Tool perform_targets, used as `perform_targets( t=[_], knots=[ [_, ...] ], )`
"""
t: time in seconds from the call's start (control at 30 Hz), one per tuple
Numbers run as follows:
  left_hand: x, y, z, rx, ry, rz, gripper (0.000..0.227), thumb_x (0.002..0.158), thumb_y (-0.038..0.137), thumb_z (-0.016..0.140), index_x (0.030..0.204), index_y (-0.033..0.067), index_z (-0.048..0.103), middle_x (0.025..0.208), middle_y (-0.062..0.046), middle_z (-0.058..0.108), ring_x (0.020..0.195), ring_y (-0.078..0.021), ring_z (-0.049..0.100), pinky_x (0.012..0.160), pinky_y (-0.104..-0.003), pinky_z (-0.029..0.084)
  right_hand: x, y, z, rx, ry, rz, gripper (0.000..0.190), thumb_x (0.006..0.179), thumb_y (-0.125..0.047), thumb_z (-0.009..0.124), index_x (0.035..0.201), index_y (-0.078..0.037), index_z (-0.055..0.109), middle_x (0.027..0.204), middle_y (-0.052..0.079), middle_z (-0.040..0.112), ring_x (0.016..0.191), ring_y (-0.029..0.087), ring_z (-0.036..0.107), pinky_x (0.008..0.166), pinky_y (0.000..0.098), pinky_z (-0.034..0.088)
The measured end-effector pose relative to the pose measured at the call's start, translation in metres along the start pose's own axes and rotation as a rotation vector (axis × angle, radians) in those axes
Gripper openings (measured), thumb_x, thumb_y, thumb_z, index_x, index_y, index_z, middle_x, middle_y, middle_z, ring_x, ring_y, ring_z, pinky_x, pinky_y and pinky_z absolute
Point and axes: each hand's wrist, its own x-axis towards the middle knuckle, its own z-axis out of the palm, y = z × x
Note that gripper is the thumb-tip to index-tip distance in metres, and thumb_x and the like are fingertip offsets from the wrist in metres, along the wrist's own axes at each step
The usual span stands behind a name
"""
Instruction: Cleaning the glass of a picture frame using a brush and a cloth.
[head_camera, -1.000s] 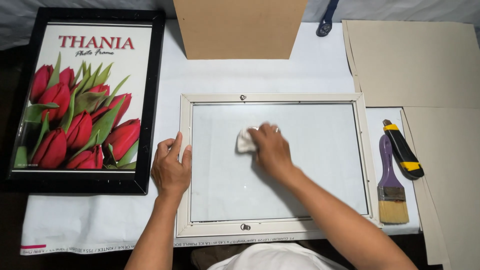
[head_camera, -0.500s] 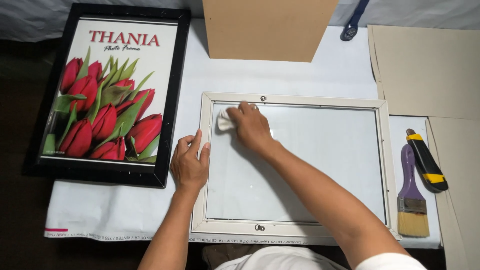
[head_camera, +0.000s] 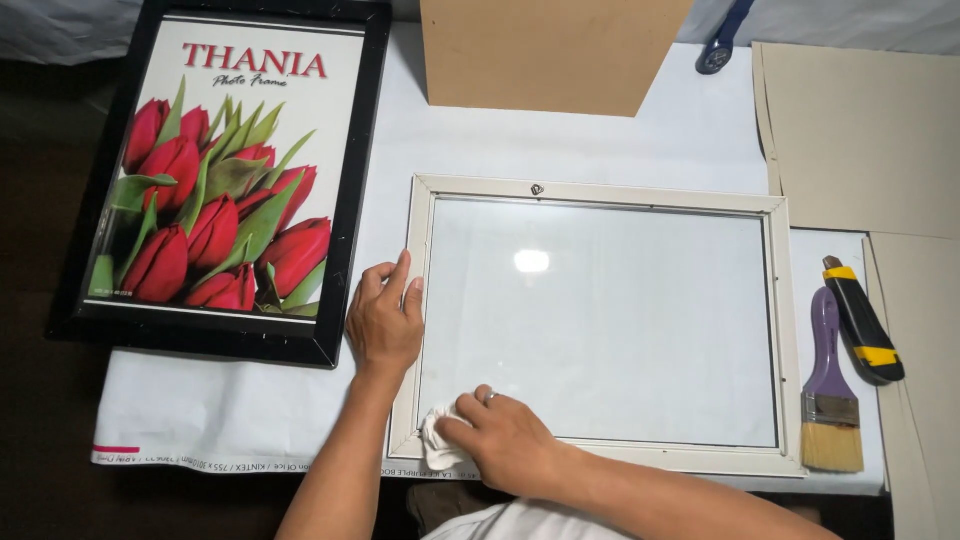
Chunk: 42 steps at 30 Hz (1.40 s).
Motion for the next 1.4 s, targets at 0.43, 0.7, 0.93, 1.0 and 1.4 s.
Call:
perform_targets(
  t=[0.43,0.7,0.93,1.0,1.4],
  knots=[
    [0.0,0.005,-0.004,0.014,0.014,0.02,0.044,0.096,0.038,0.067,0.138,0.0228,0.068,0.114,-0.001,0.065,0.095,-0.0255,0.067,0.08,-0.041,0.056,0.12,0.151,-0.033,-0.119,0.252,0.534,0.023,0.096,-0.008,0.051,0.113,-0.018,0.062,0.096,0.008,0.054,0.091,0.035,0.064,0.069,0.0505,0.058],
    [-0.001,0.005,0.001,0.02,0.049,0.065,0.045,0.096,0.033,0.067,0.138,0.0178,0.067,0.115,-0.005,0.062,0.099,-0.0284,0.064,0.07,-0.047,0.053,-0.015,0.009,-0.002,0.035,0.159,0.119,0.038,0.078,0.007,0.048,0.11,-0.01,0.06,0.088,0.009,0.047,0.066,0.03,0.043,0.046,0.0426,0.036],
    [0.0,0.01,-0.006,0.007,0.009,0.012,0.042,0.098,0.036,0.066,0.138,0.0221,0.068,0.114,-0.001,0.064,0.098,-0.0251,0.067,0.081,-0.041,0.056,0.027,0.138,-0.052,-0.087,0.079,0.479,0.038,0.086,-0.004,0.058,0.119,-0.019,0.065,0.103,0.012,0.06,0.093,0.039,0.062,0.069,0.054,0.058],
    [-0.001,0.008,-0.004,0.015,0.014,0.019,0.042,0.098,0.035,0.066,0.139,0.0227,0.068,0.114,-0.001,0.064,0.099,-0.0258,0.067,0.082,-0.041,0.056,0.042,0.196,-0.065,-0.174,0.207,0.628,0.053,0.076,0.0,0.064,0.124,-0.021,0.066,0.101,0.007,0.059,0.098,0.037,0.063,0.078,0.0555,0.059],
    [-0.001,0.011,-0.006,0.003,-0.013,-0.015,0.043,0.098,0.034,0.066,0.14,0.0222,0.067,0.116,-0.001,0.064,0.105,-0.0254,0.067,0.084,-0.041,0.055,-0.105,0.065,-0.041,-0.046,0.033,0.528,0.045,0.084,-0.003,0.056,0.12,-0.026,0.069,0.096,0.007,0.06,0.087,0.03,0.064,0.062,0.0418,0.059]
  ],
)
